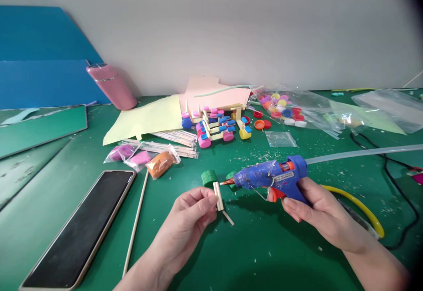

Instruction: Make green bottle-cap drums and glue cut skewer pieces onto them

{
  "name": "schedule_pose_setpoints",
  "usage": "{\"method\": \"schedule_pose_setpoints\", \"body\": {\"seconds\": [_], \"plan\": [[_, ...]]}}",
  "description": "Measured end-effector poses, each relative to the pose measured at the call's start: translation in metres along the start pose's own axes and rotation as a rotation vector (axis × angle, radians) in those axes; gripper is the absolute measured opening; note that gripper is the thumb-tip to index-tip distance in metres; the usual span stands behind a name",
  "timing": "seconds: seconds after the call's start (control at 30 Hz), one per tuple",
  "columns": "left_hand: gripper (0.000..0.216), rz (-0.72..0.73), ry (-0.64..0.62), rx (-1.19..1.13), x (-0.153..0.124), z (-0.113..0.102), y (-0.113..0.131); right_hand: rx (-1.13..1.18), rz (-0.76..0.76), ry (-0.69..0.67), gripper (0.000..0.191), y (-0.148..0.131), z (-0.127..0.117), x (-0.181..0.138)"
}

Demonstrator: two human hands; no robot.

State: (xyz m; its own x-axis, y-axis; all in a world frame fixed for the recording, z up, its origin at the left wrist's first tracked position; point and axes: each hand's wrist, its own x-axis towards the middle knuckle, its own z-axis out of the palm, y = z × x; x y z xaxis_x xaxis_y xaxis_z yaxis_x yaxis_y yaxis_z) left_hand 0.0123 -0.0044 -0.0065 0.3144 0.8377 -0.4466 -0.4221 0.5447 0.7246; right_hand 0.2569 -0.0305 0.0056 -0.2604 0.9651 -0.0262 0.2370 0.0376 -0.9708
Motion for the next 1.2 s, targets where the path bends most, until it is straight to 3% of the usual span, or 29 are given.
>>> {"method": "schedule_pose_setpoints", "body": {"seconds": [1.2], "plan": [[0.014,-0.004,-0.054,-0.007,-0.0028,-0.0011,-0.0001,-0.006,0.009,-0.008,0.019,0.0005,-0.0005,-0.0009]]}}
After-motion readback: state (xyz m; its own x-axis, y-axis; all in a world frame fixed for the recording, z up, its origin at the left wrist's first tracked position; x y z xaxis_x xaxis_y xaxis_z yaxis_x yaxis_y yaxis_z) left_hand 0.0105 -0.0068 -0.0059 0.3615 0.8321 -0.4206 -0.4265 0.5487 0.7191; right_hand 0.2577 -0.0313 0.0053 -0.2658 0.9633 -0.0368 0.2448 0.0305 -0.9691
